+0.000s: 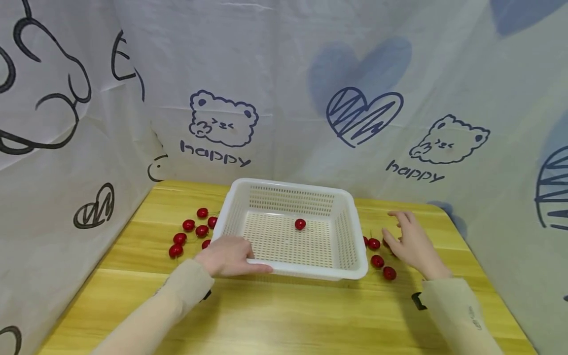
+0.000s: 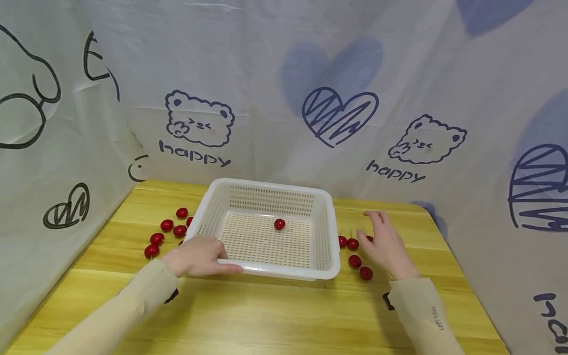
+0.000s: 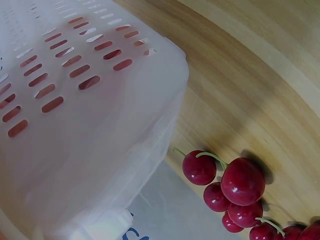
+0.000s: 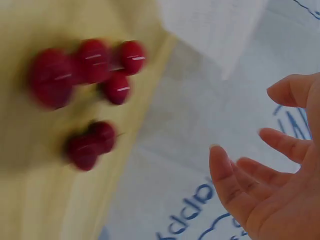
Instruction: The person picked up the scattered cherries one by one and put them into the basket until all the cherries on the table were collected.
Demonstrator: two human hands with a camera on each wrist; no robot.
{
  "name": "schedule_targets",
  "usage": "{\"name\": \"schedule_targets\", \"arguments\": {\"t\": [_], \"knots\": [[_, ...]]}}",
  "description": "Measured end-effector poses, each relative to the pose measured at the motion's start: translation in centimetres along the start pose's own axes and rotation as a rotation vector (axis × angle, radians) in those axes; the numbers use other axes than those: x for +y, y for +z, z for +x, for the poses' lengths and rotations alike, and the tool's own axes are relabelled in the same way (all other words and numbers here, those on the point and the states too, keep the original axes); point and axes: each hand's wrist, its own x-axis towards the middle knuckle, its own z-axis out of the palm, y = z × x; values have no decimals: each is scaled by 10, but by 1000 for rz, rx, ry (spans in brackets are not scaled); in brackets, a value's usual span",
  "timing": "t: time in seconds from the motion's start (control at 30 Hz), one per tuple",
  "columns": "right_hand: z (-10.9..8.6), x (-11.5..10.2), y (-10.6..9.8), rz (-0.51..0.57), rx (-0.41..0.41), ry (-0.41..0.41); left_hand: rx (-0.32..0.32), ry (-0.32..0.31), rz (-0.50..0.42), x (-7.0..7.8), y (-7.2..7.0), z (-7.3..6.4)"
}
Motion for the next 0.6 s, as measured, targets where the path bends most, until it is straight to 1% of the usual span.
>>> {"name": "schedule_targets", "arguments": {"t": [0.2, 0.33, 0.43, 0.53, 0.6], "knots": [[-27, 30, 13, -20, 48, -6, -1, -11, 7, -1, -1, 0], [-38, 51, 22, -68, 73, -42, -2, 2, -4, -1, 0, 0], [-45, 64, 30, -133, 47, -74, -6, 6, -8, -1, 1, 0], [-50, 73, 38, -156, 6, -93, -5, 1, -1, 0, 2, 0], [-51, 77, 43, -152, -16, -102, -2, 2, 1, 0, 2, 1]]}}
